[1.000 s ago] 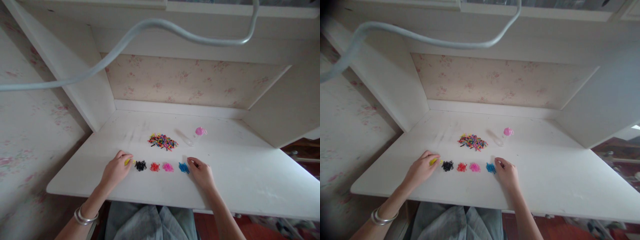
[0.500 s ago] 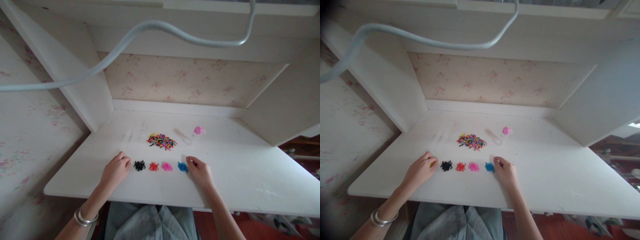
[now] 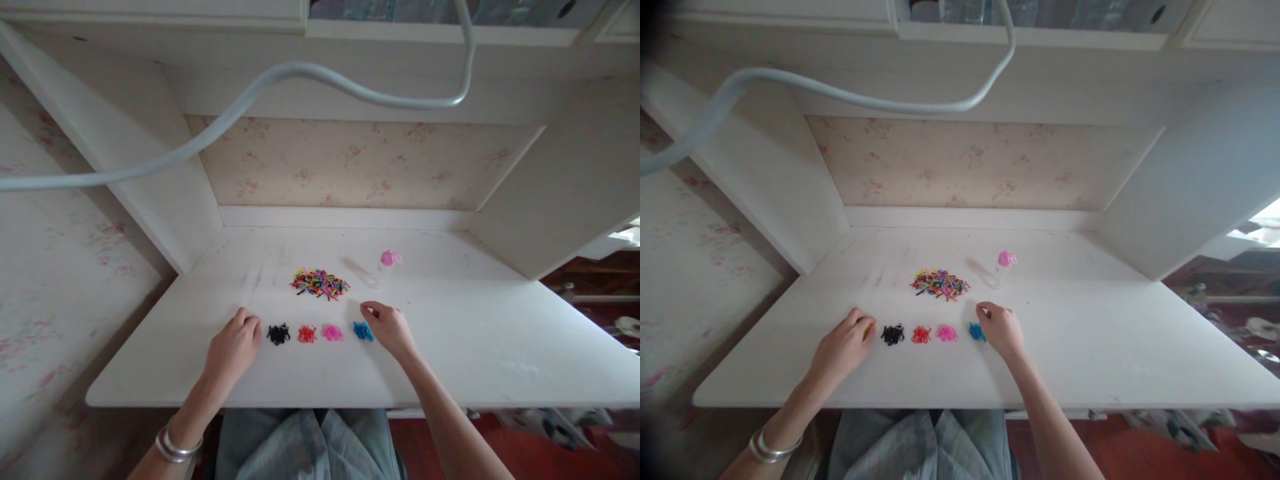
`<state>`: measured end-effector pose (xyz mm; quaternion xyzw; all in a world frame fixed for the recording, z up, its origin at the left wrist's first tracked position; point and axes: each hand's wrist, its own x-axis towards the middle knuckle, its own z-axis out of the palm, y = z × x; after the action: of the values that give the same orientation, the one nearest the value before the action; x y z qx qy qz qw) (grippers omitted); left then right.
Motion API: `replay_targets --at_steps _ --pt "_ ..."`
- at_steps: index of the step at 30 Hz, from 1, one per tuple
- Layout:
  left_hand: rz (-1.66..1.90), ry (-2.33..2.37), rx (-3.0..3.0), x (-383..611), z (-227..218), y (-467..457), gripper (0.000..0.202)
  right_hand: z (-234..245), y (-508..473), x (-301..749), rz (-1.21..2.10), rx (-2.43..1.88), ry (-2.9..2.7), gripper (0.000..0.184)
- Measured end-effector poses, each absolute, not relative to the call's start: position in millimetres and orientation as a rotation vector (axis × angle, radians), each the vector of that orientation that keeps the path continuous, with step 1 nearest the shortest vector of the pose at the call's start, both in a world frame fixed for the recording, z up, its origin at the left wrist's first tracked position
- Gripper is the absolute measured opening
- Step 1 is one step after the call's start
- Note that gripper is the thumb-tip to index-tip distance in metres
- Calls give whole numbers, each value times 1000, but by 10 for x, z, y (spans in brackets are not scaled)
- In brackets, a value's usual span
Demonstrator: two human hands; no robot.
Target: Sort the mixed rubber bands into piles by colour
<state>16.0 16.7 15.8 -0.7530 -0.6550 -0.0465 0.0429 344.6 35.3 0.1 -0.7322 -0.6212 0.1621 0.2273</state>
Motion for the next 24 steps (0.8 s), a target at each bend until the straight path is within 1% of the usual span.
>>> replay_targets --at_steps 4,8,15,24 --pt "-165 -2021 -2338 182 153 152 24 116 503 3229 415 -2079 -1844 31" --pt "-194 -2007 -2366 173 147 136 26 134 636 3037 399 -2159 -1947 30" --pt "-190 -2029 -2332 136 134 138 24 144 706 2899 354 -2227 -2019 34" --pt "-194 -2089 -2289 86 145 152 23 152 690 3036 386 -2157 -2002 40"
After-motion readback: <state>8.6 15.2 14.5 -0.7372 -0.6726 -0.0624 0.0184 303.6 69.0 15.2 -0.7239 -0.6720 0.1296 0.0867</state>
